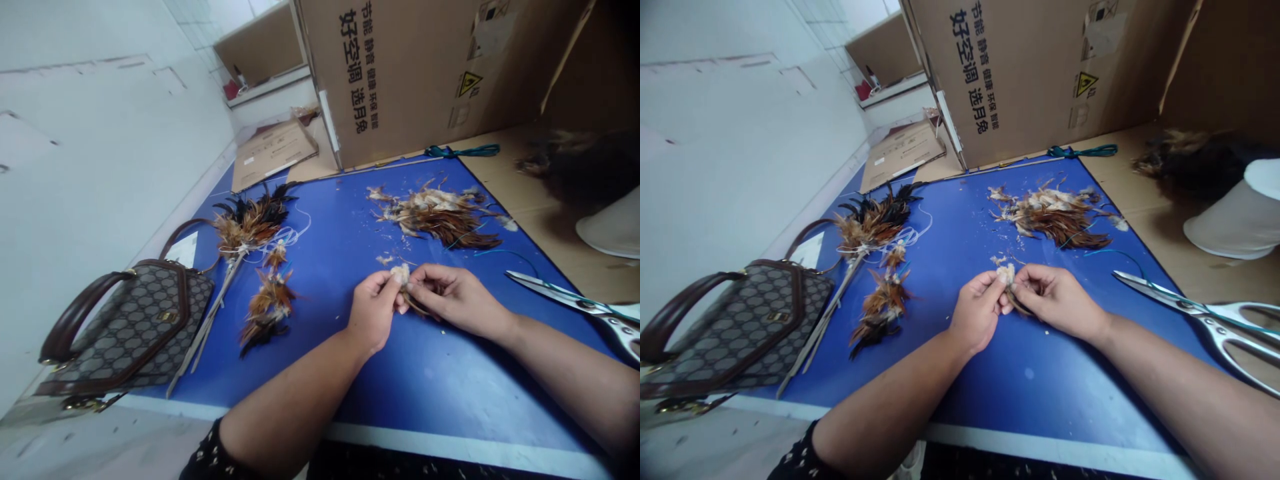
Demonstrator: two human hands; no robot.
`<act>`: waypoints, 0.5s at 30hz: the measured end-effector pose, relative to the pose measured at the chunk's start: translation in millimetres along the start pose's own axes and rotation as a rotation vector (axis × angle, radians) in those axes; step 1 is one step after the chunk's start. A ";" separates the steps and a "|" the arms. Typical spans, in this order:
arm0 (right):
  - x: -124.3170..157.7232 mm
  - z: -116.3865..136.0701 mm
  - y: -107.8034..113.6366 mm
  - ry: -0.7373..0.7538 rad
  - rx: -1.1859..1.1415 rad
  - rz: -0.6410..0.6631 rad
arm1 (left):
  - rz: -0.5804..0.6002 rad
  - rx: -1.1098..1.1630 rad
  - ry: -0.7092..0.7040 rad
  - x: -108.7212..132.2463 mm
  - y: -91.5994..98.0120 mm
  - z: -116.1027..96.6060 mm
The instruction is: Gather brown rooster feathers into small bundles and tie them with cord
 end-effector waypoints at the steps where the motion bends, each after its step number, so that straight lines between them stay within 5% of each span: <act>1: 0.2 1.1 -0.9 0.006 -0.004 0.005 | 0.010 0.002 0.001 0.7 -0.5 -0.4; 9: -0.8 2.3 -3.5 0.095 0.057 0.059 | -0.017 -0.114 -0.035 3.3 -1.4 -3.3; 15: -2.3 -0.1 2.3 -0.034 0.006 0.040 | -0.117 -0.118 -0.093 0.8 0.2 -8.6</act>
Point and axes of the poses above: each hand's wrist, its own x-axis away from the middle knuckle, its own y-axis out of the back of the hand, z = x × y, the point moved 2 cm from there along -x, towards the middle knuckle, and after that the axes turned 12 degrees about -z, right-handed, at the moved point
